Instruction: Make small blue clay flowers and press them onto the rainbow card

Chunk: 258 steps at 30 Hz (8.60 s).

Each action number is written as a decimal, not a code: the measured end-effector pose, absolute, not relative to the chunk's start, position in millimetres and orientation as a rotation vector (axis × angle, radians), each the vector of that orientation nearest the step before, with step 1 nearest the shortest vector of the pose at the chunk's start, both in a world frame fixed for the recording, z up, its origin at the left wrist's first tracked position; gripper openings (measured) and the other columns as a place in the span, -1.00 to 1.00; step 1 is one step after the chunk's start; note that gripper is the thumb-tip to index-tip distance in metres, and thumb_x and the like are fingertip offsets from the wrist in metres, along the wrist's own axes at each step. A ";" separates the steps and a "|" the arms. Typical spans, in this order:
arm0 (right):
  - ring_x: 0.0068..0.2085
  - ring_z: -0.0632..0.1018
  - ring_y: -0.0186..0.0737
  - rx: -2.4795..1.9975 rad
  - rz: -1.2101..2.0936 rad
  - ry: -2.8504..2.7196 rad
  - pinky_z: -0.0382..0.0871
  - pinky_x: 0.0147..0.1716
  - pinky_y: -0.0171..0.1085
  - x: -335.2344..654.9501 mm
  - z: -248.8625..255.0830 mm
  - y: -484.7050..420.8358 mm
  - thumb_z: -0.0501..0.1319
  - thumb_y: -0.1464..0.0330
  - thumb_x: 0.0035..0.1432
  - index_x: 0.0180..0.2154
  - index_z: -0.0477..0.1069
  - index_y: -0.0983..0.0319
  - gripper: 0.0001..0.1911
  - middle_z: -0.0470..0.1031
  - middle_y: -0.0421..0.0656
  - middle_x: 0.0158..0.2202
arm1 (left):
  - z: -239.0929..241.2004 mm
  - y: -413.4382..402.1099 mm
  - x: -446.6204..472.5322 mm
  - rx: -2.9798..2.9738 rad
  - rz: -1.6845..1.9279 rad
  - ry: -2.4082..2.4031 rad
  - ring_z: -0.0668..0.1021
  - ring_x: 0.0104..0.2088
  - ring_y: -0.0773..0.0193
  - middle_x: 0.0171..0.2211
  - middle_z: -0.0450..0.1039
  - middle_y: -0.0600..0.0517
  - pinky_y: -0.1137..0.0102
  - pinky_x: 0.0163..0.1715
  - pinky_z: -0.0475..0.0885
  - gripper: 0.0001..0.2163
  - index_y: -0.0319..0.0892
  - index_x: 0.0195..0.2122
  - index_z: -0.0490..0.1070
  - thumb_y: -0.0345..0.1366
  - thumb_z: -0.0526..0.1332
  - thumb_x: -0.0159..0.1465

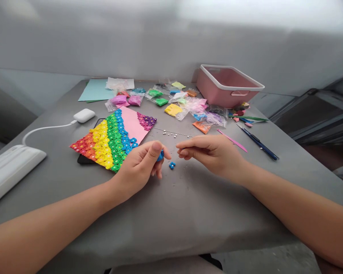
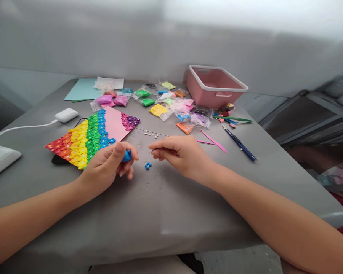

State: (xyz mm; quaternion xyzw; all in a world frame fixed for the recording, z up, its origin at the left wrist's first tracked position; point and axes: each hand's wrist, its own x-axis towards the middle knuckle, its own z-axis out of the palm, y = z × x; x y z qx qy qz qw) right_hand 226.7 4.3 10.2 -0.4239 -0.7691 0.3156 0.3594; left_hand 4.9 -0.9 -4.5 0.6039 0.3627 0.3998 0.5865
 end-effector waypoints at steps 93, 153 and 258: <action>-0.41 0.49 -0.42 -0.700 0.632 -1.901 0.48 -0.52 -0.39 214.1 7.5 -17.5 0.42 0.40 0.16 -0.23 0.57 0.20 -0.89 0.48 -0.17 -0.28 | 9.5 -13.7 8.9 1.225 0.925 0.812 0.54 -0.34 0.43 -0.29 0.59 0.09 0.56 -0.33 0.46 -0.72 -0.10 -0.19 0.52 -0.20 0.51 0.13; -0.31 0.54 -0.30 -0.448 -0.073 -2.147 0.58 -0.31 -0.23 218.9 13.2 -18.2 0.37 0.47 0.21 -0.12 0.52 0.30 -0.82 0.54 -0.09 -0.28 | 2.6 -11.7 6.0 1.009 0.680 0.732 0.28 -0.58 0.53 -0.43 0.62 0.06 0.56 -0.57 0.16 -0.62 -0.12 -0.09 0.60 -0.17 0.55 0.08; -0.23 0.61 -0.33 -0.497 0.319 -2.239 0.56 -0.20 -0.35 223.9 14.9 -7.7 0.39 0.38 0.22 -0.11 0.56 0.22 -0.81 0.59 -0.11 -0.24 | 5.7 -14.1 7.8 1.088 0.727 0.756 0.46 -0.55 0.52 -0.47 0.60 0.20 0.62 -0.51 0.44 -0.60 -0.06 -0.01 0.49 -0.25 0.51 0.15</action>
